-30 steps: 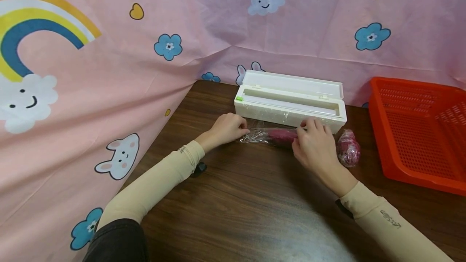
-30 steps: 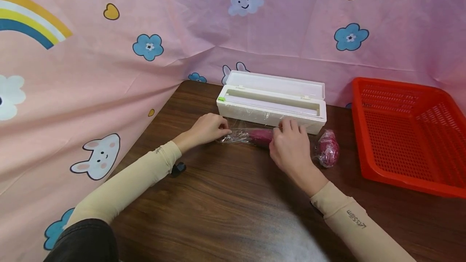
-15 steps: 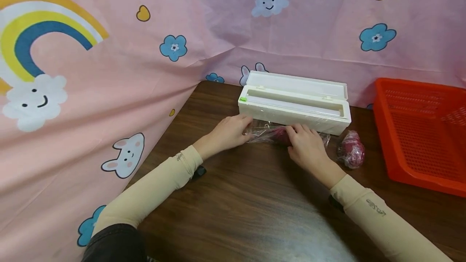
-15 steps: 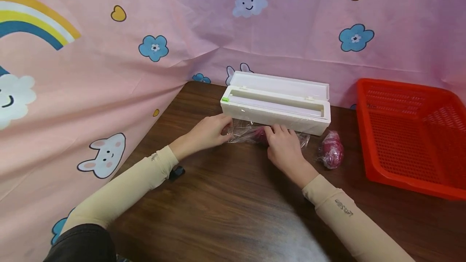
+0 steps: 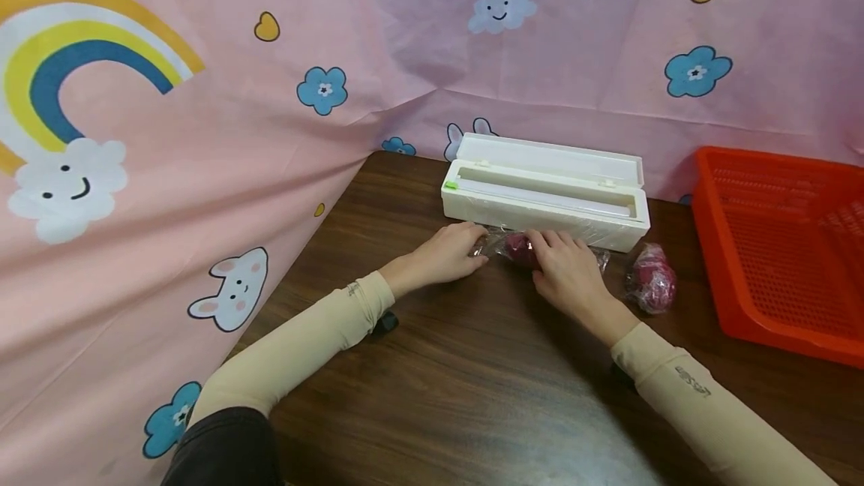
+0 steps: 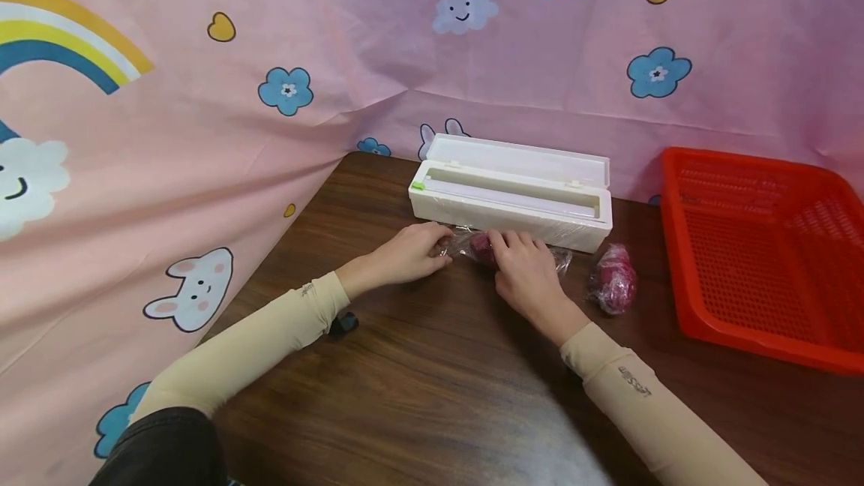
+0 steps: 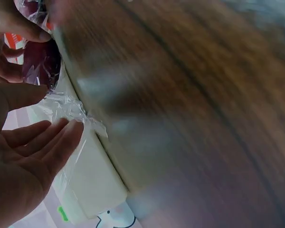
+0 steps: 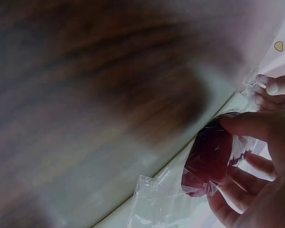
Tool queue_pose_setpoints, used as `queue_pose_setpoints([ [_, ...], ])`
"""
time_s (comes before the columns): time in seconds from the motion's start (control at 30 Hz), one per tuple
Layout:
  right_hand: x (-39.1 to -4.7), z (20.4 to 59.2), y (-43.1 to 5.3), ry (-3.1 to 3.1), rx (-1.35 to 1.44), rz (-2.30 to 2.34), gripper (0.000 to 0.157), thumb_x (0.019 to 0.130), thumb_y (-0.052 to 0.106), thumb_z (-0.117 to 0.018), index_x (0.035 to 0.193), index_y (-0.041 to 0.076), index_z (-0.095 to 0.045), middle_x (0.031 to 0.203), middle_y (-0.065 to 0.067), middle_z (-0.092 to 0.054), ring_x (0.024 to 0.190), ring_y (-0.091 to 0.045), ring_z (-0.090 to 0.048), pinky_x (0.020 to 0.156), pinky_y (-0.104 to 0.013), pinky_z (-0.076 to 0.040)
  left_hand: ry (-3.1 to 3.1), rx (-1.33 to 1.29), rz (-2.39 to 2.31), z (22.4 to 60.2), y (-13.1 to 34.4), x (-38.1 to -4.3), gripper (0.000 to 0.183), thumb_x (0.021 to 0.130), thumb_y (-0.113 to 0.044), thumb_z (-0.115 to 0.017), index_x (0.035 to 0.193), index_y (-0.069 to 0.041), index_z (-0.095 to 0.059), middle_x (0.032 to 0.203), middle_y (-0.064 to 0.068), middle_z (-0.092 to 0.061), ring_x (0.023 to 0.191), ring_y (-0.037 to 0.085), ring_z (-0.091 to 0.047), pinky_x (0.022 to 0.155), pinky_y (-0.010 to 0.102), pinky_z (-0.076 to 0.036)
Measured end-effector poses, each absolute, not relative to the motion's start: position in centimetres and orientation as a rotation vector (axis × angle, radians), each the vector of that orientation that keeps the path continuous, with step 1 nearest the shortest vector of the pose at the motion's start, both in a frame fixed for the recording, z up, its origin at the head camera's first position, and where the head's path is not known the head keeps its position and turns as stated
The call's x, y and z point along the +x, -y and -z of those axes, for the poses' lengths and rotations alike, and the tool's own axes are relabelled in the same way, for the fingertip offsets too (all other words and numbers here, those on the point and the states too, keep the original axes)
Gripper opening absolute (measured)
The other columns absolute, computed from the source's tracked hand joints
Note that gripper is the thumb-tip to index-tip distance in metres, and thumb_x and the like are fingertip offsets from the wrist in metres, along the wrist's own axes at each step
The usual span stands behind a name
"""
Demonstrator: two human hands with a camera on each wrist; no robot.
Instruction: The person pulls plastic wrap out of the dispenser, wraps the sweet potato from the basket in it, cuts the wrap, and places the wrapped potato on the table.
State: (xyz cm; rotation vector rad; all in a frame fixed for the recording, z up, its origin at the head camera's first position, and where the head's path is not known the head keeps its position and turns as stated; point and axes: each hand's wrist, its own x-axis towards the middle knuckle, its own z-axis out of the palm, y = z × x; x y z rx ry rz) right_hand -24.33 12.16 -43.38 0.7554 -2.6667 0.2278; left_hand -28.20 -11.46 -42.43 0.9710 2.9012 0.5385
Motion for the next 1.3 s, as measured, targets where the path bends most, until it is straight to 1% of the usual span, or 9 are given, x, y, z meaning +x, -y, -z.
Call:
queue_pose_setpoints([
  [0.13,-24.3,43.3,-12.1,2.650,0.784,-0.236,0.059,0.077,0.007,-0.077,0.132,0.002,-0.058,0.119,-0.019,-0.069,0.112,-0.041,-0.063,0.091,-0.057,-0.052,-2.877,0.961,-0.600,42.6,11.1,-28.7,0.033,0.096,-0.017,-0.070,0.125,-0.003,-0.066,0.109,0.007,-0.071,0.094,0.017,-0.064,0.086,0.035,-0.055],
  [0.3,-24.3,43.2,-11.7,2.627,0.808,-0.212,0.060,0.075,0.007,-0.079,0.132,0.002,-0.059,0.118,-0.017,-0.069,0.111,-0.039,-0.064,0.093,-0.055,-0.053,-2.797,0.923,-0.672,42.7,10.8,-29.1,0.036,0.095,-0.012,-0.069,0.130,-0.002,-0.064,0.109,0.008,-0.072,0.094,0.015,-0.067,0.085,0.032,-0.056],
  [0.5,-24.4,43.3,-11.2,2.578,0.841,-0.196,0.060,0.074,0.006,-0.080,0.130,0.002,-0.059,0.118,-0.017,-0.070,0.111,-0.037,-0.066,0.095,-0.053,-0.053,-2.777,0.897,-0.732,43.0,10.0,-29.5,0.033,0.092,-0.011,-0.073,0.124,-0.005,-0.064,0.111,0.007,-0.063,0.098,0.016,-0.059,0.087,0.031,-0.052],
  [0.6,-24.3,43.5,-11.2,2.544,0.853,-0.174,0.057,0.074,0.005,-0.080,0.127,0.002,-0.061,0.117,-0.016,-0.071,0.111,-0.035,-0.067,0.093,-0.052,-0.054,-2.755,0.901,-0.804,43.1,9.6,-29.6,0.031,0.090,-0.011,-0.075,0.118,-0.005,-0.064,0.108,0.007,-0.063,0.099,0.015,-0.058,0.087,0.030,-0.051],
  [0.73,-24.3,43.8,-11.2,2.506,0.859,-0.147,0.055,0.073,0.003,-0.079,0.125,0.002,-0.062,0.112,-0.016,-0.073,0.105,-0.034,-0.068,0.088,-0.049,-0.055,-2.722,0.846,-0.882,43.1,9.2,-29.7,0.033,0.090,-0.012,-0.076,0.120,-0.005,-0.063,0.108,0.008,-0.070,0.101,0.017,-0.064,0.090,0.033,-0.053],
  [0.83,-24.4,44.0,-11.1,2.506,0.866,-0.136,0.057,0.072,0.003,-0.079,0.127,0.001,-0.062,0.112,-0.016,-0.073,0.104,-0.034,-0.068,0.087,-0.049,-0.055,-2.721,0.799,-0.891,43.3,9.3,-29.9,0.034,0.090,-0.012,-0.076,0.121,-0.006,-0.064,0.113,0.009,-0.072,0.106,0.019,-0.067,0.094,0.035,-0.054],
  [0.93,-24.3,44.0,-11.2,2.519,0.860,-0.140,0.058,0.073,0.005,-0.081,0.127,0.001,-0.062,0.114,-0.016,-0.073,0.105,-0.034,-0.068,0.086,-0.049,-0.056,-2.682,0.785,-0.936,43.5,9.4,-30.2,0.037,0.088,-0.010,-0.078,0.122,-0.005,-0.063,0.116,0.010,-0.071,0.106,0.019,-0.069,0.093,0.032,-0.055],
  [1.13,-24.4,44.0,-11.2,2.528,0.838,-0.171,0.058,0.072,0.005,-0.082,0.127,0.004,-0.062,0.111,-0.014,-0.072,0.103,-0.034,-0.068,0.077,-0.048,-0.058,-2.633,0.825,-0.981,43.5,9.1,-30.3,0.048,0.087,-0.009,-0.079,0.130,-0.001,-0.058,0.122,0.012,-0.066,0.105,0.021,-0.067,0.092,0.030,-0.054],
  [1.3,-24.5,44.1,-11.3,2.522,0.837,-0.191,0.056,0.072,0.004,-0.082,0.125,0.004,-0.062,0.107,-0.014,-0.072,0.099,-0.034,-0.068,0.066,-0.048,-0.058,-2.663,0.902,-0.943,43.4,8.8,-30.2,0.052,0.089,-0.013,-0.079,0.133,-0.005,-0.053,0.125,0.010,-0.066,0.111,0.020,-0.065,0.097,0.033,-0.053],
])
